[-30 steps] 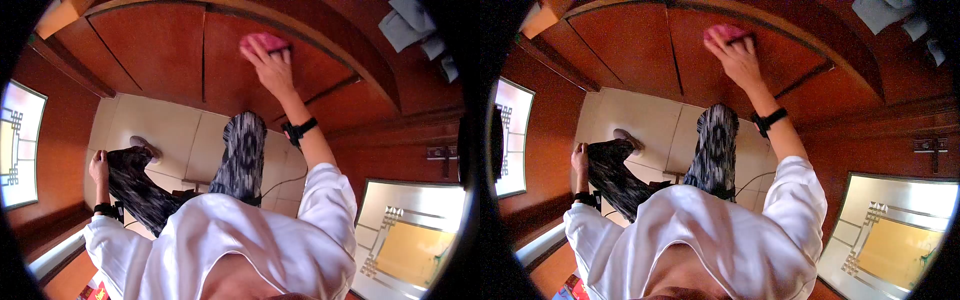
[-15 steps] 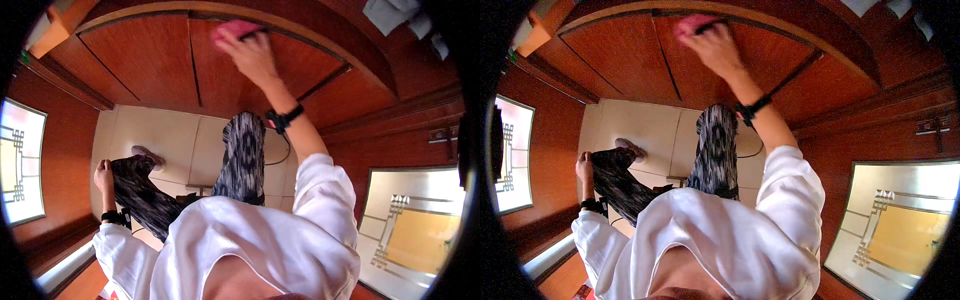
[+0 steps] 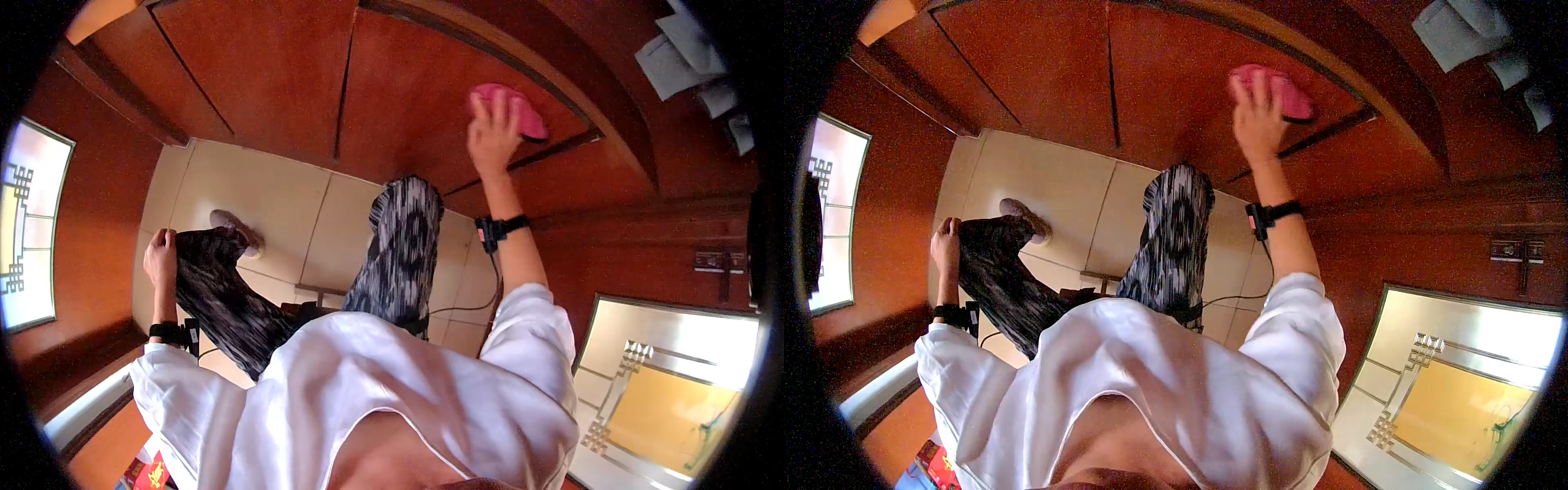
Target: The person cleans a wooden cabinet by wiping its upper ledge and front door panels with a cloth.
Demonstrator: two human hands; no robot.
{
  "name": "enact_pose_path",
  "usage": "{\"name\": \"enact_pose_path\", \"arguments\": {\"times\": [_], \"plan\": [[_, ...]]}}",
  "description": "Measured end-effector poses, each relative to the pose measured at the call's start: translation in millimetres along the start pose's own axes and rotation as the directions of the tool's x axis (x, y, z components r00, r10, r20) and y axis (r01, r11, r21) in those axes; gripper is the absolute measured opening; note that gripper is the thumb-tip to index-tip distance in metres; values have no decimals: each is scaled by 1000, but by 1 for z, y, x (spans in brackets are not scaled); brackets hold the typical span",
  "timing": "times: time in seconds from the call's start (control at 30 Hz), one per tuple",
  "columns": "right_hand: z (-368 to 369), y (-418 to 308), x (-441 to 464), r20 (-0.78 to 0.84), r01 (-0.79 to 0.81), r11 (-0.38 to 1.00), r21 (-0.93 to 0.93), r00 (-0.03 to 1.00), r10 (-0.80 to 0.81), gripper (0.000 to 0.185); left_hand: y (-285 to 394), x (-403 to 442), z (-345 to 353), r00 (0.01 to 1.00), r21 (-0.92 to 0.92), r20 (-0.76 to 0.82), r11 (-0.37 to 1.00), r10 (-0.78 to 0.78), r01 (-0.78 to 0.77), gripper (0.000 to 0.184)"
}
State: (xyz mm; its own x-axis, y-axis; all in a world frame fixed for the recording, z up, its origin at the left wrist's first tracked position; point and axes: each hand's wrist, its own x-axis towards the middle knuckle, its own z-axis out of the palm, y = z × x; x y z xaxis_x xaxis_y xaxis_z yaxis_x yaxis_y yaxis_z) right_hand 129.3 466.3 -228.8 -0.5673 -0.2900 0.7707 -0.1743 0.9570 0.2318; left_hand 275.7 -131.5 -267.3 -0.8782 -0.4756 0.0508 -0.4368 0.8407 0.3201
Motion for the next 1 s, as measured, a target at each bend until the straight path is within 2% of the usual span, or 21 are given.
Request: {"name": "enact_pose_path", "arguments": {"times": [0.1, 0.13, 0.2, 0.23, 0.3, 0.37, 0.43, 0.47, 0.5, 0.57, 0.63, 0.7, 0.77, 0.9, 0.97, 1.0], "plan": [[10, -37, 18, 183, 170, 974, 148, 963, -196, 47, 5, 0, -1, 1000, 14, 5, 999, -29, 29, 38], [15, -46, 22, 179, 171, 974, 151, 964, -197, 47, 6, 1, -1, 1000, 16, 1, 999, -32, 32, 38], [22, -60, 29, 257, 337, 884, 323, 868, -425, 45, 7, 2, -2, 1000, 1, 18, 1000, -9, 9, 38], [24, -63, 34, 254, 337, 885, 322, 869, -424, 45, 8, 2, -2, 1000, 1, 14, 1000, -8, 8, 38], [19, -67, 53, 210, 498, 792, 354, 783, -586, 38, 9, 3, -2, 1000, 30, 24, 999, -18, 17, 37], [3, -69, 78, 193, 536, 783, 315, 772, -606, 36, 9, 3, -2, 999, 33, 32, 999, -24, 22, 37], [-20, -72, 108, 37, 488, 844, 225, 861, -507, 38, 6, 4, 0, 999, 38, 42, 999, -34, 33, 37], [-24, -73, 119, -12, 478, 863, 166, 876, -483, 40, 2, 5, 4, 999, 37, 25, 999, -25, 24, 37], [-27, -75, 129, -10, 479, 862, 163, 875, -484, 40, 1, 5, 5, 1000, 37, 9, 999, -13, 12, 37], [-30, -80, 142, -106, 468, 859, 205, 884, -456, 43, 5, 3, 3, 1000, 20, 7, 1000, -19, 19, 37], [-28, -82, 134, -82, 447, 869, 213, 894, -440, 45, 1, 1, 2, 1000, 12, 5, 1000, -25, 25, 37], [-19, -75, 120, 9, 451, 873, 187, 888, -460, 46, -6, 6, 7, 1000, 32, 22, 999, -8, 7, 36], [-22, -60, 96, 39, 440, 891, 116, 894, -447, 46, -7, 5, 7, 1000, 15, 15, 1000, 1, -1, 37], [-27, -11, 37, 160, 86, 996, 22, 983, -88, 52, -7, -2, 7, 1000, -58, -20, 998, -4, 3, 38], [-37, 20, 21, -149, 120, 992, -47, 981, -125, 51, -16, 1, 13, 1000, -51, -25, 999, 1, -2, 37], [-45, 30, 11, -104, 41, 995, -88, 993, -50, 50, -18, 2, 14, 999, -36, -35, 999, 3, -4, 37]]}}
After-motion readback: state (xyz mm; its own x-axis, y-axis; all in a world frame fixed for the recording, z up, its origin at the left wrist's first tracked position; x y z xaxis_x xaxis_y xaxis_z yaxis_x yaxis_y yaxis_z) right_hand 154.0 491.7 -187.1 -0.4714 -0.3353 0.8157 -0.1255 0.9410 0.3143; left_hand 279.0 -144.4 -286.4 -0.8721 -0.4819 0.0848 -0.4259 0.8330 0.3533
